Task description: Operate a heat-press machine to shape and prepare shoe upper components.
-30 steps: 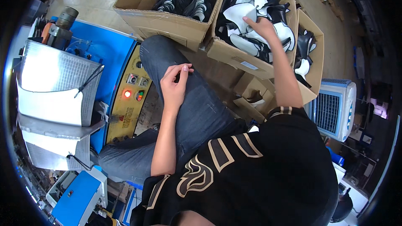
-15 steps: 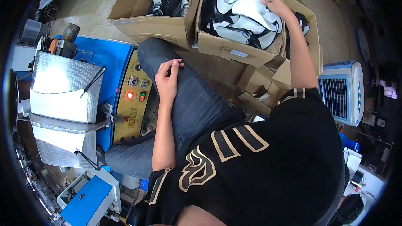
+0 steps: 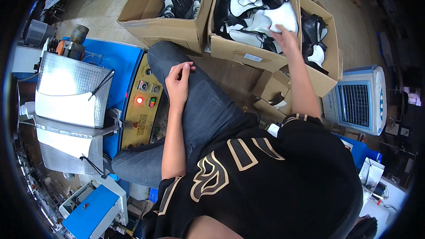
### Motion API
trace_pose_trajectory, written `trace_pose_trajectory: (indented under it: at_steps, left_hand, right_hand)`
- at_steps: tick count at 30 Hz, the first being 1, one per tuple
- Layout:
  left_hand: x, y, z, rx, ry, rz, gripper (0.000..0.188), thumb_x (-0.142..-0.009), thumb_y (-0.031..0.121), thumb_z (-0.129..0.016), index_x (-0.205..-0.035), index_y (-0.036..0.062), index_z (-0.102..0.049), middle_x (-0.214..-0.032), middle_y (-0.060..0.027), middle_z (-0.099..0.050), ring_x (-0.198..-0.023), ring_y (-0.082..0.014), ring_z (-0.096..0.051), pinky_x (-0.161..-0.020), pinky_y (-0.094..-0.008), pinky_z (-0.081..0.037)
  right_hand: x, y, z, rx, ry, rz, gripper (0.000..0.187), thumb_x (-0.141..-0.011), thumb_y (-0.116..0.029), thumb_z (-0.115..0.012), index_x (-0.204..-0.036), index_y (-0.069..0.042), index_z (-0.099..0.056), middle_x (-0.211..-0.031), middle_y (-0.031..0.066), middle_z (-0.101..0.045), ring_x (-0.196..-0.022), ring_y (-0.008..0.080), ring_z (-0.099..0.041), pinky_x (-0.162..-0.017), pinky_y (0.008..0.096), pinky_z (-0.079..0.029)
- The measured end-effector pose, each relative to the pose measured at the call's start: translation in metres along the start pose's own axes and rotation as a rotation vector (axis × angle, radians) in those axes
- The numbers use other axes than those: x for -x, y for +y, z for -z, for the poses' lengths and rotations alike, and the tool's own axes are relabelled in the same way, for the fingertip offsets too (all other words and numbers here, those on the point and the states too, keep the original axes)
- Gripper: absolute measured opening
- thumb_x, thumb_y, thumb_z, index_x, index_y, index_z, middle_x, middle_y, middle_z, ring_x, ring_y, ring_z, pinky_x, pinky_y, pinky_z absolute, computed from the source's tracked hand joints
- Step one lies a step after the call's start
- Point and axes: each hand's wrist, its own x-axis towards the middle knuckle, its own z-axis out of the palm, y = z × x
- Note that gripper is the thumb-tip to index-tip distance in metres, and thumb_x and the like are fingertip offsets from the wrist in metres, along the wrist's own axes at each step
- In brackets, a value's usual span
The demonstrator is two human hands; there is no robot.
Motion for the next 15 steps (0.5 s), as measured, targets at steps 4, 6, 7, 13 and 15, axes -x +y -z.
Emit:
trace_pose_trajectory:
  at_steps: [4,6,7,13,15]
  left_hand:
    - [0.003,0.0,0.001,-0.001,-0.005,-0.02,0.023,-0.1,0.016,-0.061,-0.106,-0.0032,-0.072,-0.099,-0.0119,-0.069,-0.088,-0.0156,-0.067,-0.08,-0.0266,-0.05]
    - [0.003,0.001,0.001,0.017,0.006,-0.006,0.023,-0.1,0.017,-0.061,-0.106,-0.0031,-0.072,-0.098,-0.0114,-0.07,-0.088,-0.0156,-0.067,-0.081,-0.0269,-0.049]
    - [0.003,0.001,0.001,-0.016,0.004,-0.01,0.023,-0.099,0.017,-0.062,-0.105,-0.0028,-0.072,-0.097,-0.0111,-0.071,-0.089,-0.0153,-0.066,-0.081,-0.0271,-0.049]
    - [0.002,0.003,0.001,-0.033,0.036,-0.064,0.021,-0.097,0.017,-0.064,-0.103,-0.0009,-0.073,-0.091,-0.0107,-0.072,-0.086,-0.0171,-0.066,-0.078,-0.0286,-0.051]
    - [0.002,0.005,0.002,-0.041,0.023,-0.059,0.021,-0.097,0.017,-0.064,-0.103,-0.0009,-0.073,-0.092,-0.0107,-0.072,-0.086,-0.0171,-0.067,-0.078,-0.0285,-0.051]
  right_hand:
    - [0.027,0.005,-0.001,0.362,-0.179,-0.265,0.05,-0.097,-0.043,-0.06,-0.11,0.005,-0.065,-0.091,0.0146,-0.071,-0.069,0.0161,-0.067,-0.059,0.022,-0.053]
    - [0.034,-0.017,-0.006,0.598,-0.281,-0.382,0.066,-0.097,-0.059,-0.054,-0.103,0.005,-0.069,-0.082,0.0128,-0.071,-0.061,0.0117,-0.062,-0.052,0.02,-0.047]
    - [0.037,-0.031,-0.009,0.901,-0.285,-0.418,0.079,-0.093,-0.071,-0.047,-0.095,0.005,-0.07,-0.07,0.0089,-0.066,-0.053,0.0098,-0.054,-0.048,0.0203,-0.039]
    - [-0.004,-0.092,-0.026,1.538,-0.2,-0.008,0.071,-0.089,-0.065,-0.06,-0.087,0.006,-0.071,-0.072,0.017,-0.07,-0.063,0.0201,-0.066,-0.056,0.0347,-0.048]
    - [-0.026,-0.079,-0.019,1.63,0.049,0.512,0.056,-0.084,-0.054,-0.071,-0.097,0.001,-0.071,-0.099,0.0219,-0.073,-0.092,0.0315,-0.071,-0.083,0.0436,-0.054]
